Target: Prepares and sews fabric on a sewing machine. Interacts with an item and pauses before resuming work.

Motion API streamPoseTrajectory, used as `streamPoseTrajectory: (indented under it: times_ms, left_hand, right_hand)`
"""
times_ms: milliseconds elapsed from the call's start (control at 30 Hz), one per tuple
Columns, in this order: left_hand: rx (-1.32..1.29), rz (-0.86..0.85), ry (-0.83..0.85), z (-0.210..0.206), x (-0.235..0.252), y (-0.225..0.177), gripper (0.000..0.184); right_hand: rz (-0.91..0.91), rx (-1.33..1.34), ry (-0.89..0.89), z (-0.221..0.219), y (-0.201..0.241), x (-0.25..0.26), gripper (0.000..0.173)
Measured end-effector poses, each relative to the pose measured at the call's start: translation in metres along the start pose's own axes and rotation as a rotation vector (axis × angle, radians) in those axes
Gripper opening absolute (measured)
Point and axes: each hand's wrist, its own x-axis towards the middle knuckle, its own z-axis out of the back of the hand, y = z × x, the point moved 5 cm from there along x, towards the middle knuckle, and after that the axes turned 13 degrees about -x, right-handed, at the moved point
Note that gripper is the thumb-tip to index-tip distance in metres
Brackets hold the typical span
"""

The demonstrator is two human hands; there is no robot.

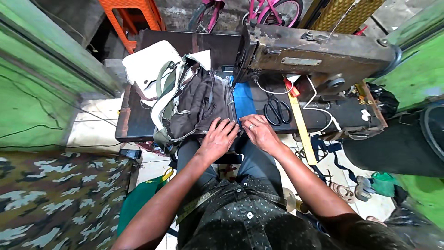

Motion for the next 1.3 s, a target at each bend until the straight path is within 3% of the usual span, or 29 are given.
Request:
streamPoseTrajectory:
  times_ms: [300, 567, 800, 1300]
  left_hand:
    - [-0.071, 0.02, 0.043, 0.006, -0.003, 0.001, 0.035]
    - [-0.126, 0.022, 0.069, 0.01, -0.005, 0.004, 0.034]
    - [-0.166, 0.022, 0.06, 0.011, -0.005, 0.005, 0.033]
    - [-0.178, 0.044, 0.09, 0.011, -0.004, 0.006, 0.033]
  right_hand:
    - [-0.002, -0.079, 0.082, -0.002, 0.007, -0.001, 0.02]
    - [-0.084, 0.011, -0.011, -0.003, 0.003, -0.003, 0.019]
    - [-0.049, -0.039, -0.049, -0.002, 0.007, -0.006, 0.019]
    - [-0.014, -0.12, -0.016, -0.005, 0.013, -0.009, 0.018]
